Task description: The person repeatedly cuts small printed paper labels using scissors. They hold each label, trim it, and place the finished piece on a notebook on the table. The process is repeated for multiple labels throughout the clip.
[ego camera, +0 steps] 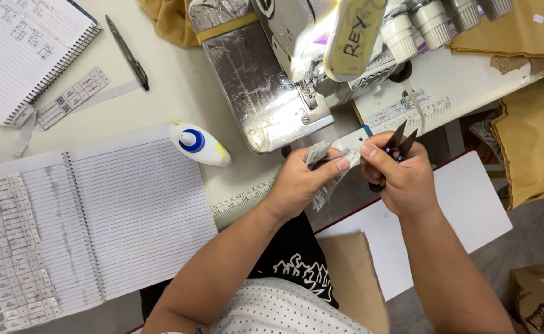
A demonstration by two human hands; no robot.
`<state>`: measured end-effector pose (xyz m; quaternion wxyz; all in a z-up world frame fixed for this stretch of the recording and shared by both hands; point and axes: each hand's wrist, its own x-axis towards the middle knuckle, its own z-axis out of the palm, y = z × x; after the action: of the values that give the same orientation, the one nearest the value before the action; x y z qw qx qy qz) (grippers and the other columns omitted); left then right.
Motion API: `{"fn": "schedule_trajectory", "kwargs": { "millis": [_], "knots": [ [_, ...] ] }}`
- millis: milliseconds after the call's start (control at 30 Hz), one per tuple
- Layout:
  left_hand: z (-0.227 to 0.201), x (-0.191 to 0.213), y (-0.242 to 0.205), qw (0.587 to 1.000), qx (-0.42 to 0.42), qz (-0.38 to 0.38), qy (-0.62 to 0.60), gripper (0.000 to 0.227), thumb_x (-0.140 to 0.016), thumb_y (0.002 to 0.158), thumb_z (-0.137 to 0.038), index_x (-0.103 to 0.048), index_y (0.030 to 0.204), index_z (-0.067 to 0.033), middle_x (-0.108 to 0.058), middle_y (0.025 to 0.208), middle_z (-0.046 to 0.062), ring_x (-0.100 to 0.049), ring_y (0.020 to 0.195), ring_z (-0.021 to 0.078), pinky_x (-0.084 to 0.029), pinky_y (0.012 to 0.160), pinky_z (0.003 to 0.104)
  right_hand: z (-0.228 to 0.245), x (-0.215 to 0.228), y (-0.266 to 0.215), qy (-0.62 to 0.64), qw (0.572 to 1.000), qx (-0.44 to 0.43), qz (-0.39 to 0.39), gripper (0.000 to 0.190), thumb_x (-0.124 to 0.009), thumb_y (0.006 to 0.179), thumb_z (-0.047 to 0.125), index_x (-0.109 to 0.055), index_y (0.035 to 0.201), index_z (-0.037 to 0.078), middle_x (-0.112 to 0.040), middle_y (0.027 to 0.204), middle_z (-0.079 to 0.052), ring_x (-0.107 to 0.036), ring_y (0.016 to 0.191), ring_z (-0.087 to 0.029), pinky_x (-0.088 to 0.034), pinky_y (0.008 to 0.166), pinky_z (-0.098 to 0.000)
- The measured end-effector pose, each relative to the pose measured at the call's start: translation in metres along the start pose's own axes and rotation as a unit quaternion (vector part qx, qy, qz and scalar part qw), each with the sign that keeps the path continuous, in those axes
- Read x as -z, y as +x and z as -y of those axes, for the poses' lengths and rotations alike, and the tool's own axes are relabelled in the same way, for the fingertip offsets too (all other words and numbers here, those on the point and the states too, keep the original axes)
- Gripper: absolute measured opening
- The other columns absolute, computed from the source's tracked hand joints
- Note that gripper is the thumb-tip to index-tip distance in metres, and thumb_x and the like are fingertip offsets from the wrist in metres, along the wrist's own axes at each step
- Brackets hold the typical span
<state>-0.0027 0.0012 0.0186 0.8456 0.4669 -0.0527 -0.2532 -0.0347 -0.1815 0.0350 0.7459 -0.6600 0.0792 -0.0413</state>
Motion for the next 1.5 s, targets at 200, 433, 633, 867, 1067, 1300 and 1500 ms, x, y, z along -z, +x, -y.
{"fn": "schedule_trajectory", "kwargs": {
  "millis": [200,433,633,867,1067,1300,1500],
  "knots": [
    [0.012,0.014,0.002,0.998,-0.001,-0.056,0.009,0.019,-0.081,0.089,-0.017,-0.074,0.093,0.0002,-0.064,0.066,-0.001,-0.055,0.068,0.0022,-0.049,0.067,0.019,0.001,0.010,0.001,-0.022,0.998,-0.034,0.054,0.018,-0.059,0.102,0.007,-0.060,0.117,-0.004,-0.065,0.076,-0.017,-0.046,0.053,-0.009,-0.037,0.046,-0.0219],
    [0.012,0.016,0.006,0.996,-0.012,-0.081,0.034,0.022,-0.083,0.087,-0.020,-0.075,0.092,-0.0002,-0.065,0.065,0.000,-0.055,0.067,0.0021,-0.048,0.066,0.019,0.011,0.025,0.001,-0.069,0.971,-0.119,0.195,0.051,-0.036,0.106,0.030,-0.056,0.131,-0.010,-0.062,0.097,-0.022,-0.048,0.068,-0.015,-0.040,0.052,-0.0274],
    [0.028,0.018,0.010,0.989,-0.042,-0.100,0.099,0.017,-0.082,0.089,-0.020,-0.077,0.091,-0.0040,-0.067,0.063,0.001,-0.056,0.067,0.0001,-0.049,0.065,0.018,-0.002,0.023,0.007,-0.103,0.976,-0.114,0.157,0.043,-0.043,0.105,0.018,-0.066,0.125,-0.012,-0.063,0.081,-0.018,-0.046,0.059,-0.013,-0.037,0.043,-0.0248],
    [0.027,0.018,0.012,0.983,-0.057,-0.111,0.137,0.018,-0.080,0.091,-0.022,-0.077,0.091,-0.0040,-0.071,0.069,0.007,-0.058,0.073,0.0037,-0.053,0.067,0.024,0.011,0.009,0.019,-0.129,0.972,-0.094,0.171,0.036,-0.047,0.107,0.015,-0.073,0.095,-0.007,-0.058,0.067,-0.012,-0.042,0.055,-0.010,-0.032,0.040,-0.0209],
    [0.017,0.014,0.013,0.978,-0.075,-0.118,0.154,0.018,-0.078,0.091,-0.021,-0.077,0.091,-0.0035,-0.072,0.070,0.009,-0.057,0.076,0.0048,-0.053,0.067,0.026,0.022,-0.002,0.025,-0.139,0.968,-0.082,0.192,0.043,-0.048,0.108,0.018,-0.070,0.078,-0.004,-0.048,0.054,-0.007,-0.036,0.052,-0.008,-0.030,0.039,-0.0196],
    [0.022,0.018,0.014,0.977,-0.082,-0.118,0.160,0.017,-0.078,0.092,-0.021,-0.077,0.089,-0.0042,-0.073,0.074,0.009,-0.057,0.080,0.0050,-0.055,0.071,0.027,0.018,0.001,0.027,-0.143,0.968,-0.079,0.193,0.041,-0.049,0.107,0.015,-0.070,0.077,-0.003,-0.050,0.054,-0.007,-0.037,0.051,-0.006,-0.032,0.039,-0.0179],
    [0.007,0.012,0.014,0.973,-0.098,-0.120,0.173,0.020,-0.078,0.092,-0.021,-0.076,0.090,-0.0022,-0.074,0.075,0.013,-0.060,0.078,0.0076,-0.056,0.071,0.031,0.008,0.007,0.033,-0.170,0.967,-0.066,0.178,0.035,-0.051,0.107,0.012,-0.073,0.083,-0.002,-0.056,0.059,-0.008,-0.041,0.049,-0.007,-0.035,0.037,-0.0190]
  ]
}}
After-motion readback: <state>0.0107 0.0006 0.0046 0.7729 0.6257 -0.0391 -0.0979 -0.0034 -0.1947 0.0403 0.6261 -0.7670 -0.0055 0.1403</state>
